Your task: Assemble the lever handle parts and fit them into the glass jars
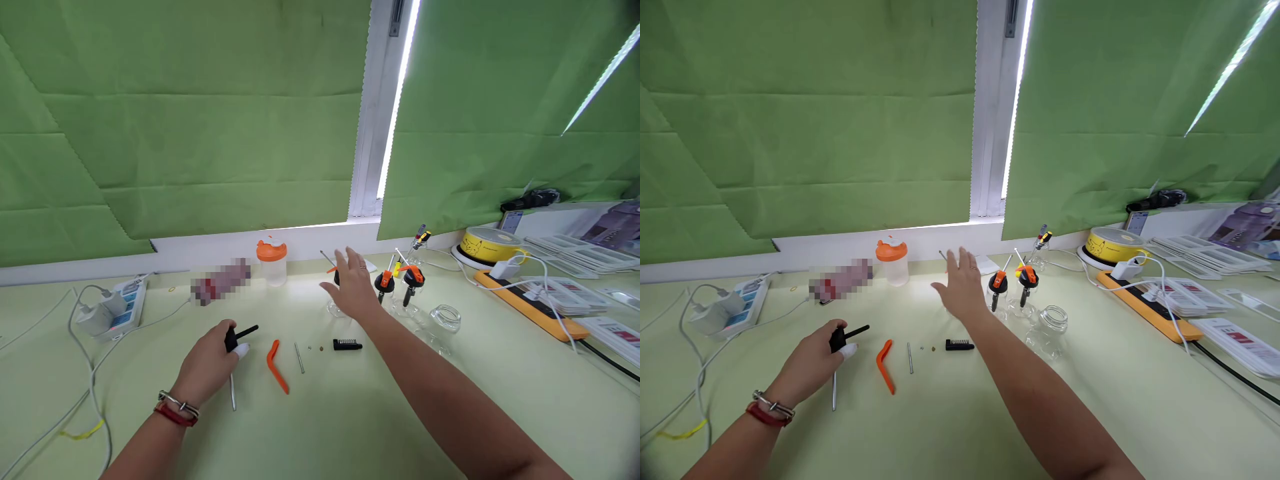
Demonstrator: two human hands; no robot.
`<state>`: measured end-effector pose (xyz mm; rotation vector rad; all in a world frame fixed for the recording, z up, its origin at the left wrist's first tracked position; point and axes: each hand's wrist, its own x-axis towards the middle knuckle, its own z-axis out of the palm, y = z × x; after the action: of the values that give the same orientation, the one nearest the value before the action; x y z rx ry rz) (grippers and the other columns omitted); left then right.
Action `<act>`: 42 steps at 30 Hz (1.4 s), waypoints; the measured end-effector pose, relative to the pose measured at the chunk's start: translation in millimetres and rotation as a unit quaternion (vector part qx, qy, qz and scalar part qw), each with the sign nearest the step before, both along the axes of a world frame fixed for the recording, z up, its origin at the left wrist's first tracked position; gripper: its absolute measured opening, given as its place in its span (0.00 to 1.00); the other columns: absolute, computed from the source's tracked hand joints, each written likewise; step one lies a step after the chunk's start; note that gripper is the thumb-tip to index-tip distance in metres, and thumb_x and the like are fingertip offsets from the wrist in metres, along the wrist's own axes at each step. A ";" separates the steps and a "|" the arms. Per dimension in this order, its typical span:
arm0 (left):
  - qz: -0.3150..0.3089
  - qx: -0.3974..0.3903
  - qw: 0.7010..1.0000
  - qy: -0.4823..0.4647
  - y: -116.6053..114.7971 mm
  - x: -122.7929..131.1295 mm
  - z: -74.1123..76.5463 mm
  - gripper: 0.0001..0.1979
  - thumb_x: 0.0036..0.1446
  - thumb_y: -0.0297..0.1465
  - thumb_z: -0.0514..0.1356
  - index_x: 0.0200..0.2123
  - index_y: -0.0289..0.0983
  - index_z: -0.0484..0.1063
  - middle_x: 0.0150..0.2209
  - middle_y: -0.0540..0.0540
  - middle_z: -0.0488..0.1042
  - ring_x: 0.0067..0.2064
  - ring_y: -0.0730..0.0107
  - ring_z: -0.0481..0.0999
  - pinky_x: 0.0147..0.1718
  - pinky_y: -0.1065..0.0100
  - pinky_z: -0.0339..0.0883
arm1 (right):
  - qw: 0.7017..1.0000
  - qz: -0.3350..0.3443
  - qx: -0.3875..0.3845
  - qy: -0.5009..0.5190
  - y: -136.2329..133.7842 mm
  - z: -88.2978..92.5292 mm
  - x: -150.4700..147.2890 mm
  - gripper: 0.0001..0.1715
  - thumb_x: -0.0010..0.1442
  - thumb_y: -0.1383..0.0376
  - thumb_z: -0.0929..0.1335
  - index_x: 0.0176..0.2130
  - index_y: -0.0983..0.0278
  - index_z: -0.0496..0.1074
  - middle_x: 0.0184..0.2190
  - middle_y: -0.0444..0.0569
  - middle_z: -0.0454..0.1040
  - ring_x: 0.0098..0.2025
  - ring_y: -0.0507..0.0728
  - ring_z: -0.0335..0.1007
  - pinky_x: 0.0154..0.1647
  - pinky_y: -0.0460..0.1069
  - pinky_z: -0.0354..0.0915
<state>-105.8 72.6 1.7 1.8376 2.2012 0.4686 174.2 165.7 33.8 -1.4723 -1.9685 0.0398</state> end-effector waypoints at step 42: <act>-0.138 -0.135 0.597 -0.779 -75.1 92.8 -21.5 0.14 0.44 0.31 0.61 0.38 0.33 0.73 0.37 0.39 0.75 0.27 0.67 0.73 0.28 0.67 0.63 | 0.772 0.181 -0.427 0.434 -114.3 -64.9 6.5 0.14 0.53 0.56 0.67 0.28 0.64 0.65 0.14 0.38 0.62 0.18 0.47 0.52 0.20 0.44 0.48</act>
<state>-13.0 -2.5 -19.7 0.7356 0.6362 1.0159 180.7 51.4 -31.1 -1.1333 -1.3845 1.6621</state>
